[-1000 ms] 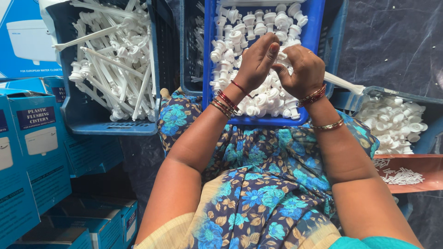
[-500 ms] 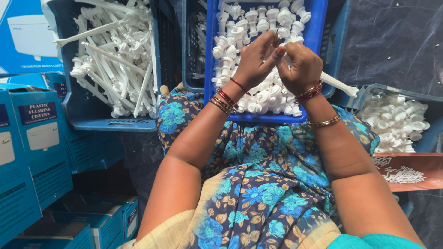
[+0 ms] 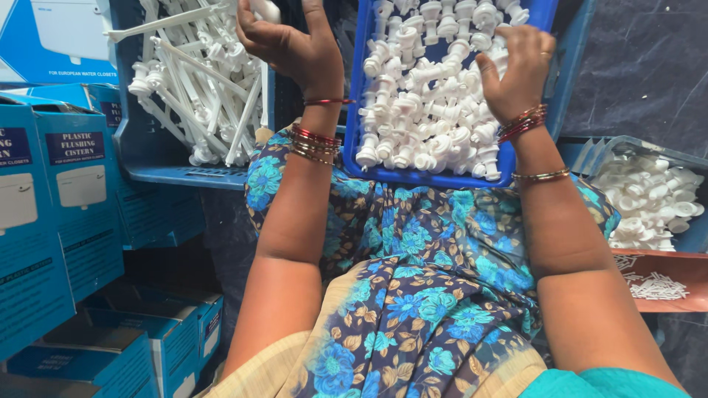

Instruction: The person assembles white plastic components by hand, repeatedly picking up a small cap-like piece and a long rod, fitting them together, and placing the assembled unit into a blue crate. The process is continuous and repetitive.

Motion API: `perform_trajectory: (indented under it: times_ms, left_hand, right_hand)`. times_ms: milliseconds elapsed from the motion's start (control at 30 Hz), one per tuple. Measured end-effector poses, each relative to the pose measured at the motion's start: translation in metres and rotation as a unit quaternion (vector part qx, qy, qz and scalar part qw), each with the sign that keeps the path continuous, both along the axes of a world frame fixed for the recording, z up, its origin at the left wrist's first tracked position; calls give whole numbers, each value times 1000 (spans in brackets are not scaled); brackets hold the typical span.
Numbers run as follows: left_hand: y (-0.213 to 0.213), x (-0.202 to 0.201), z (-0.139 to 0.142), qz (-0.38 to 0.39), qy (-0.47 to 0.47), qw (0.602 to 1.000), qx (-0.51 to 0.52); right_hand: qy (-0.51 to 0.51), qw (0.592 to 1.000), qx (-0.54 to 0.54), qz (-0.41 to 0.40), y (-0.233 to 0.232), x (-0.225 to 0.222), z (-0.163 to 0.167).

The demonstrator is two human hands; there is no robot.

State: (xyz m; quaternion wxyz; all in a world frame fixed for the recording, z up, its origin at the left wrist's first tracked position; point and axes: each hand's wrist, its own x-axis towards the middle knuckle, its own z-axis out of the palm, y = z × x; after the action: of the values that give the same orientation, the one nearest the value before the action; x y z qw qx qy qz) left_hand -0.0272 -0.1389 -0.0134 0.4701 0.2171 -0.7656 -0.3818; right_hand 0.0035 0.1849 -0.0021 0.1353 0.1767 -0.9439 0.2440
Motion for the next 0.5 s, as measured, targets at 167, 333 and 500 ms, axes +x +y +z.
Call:
perform_trajectory:
  times_ms: [167, 333, 500]
  left_hand:
    - [19, 12, 7, -57, -81, 995, 33]
    - [40, 8, 1, -101, -101, 984, 108]
    - [46, 2, -3, -105, -124, 975, 154]
  right_hand:
    - [-59, 998, 6, 19, -29, -6, -29]
    - [-34, 998, 56, 7, -56, -57, -49]
    - [-36, 971, 213, -98, -83, -134, -39]
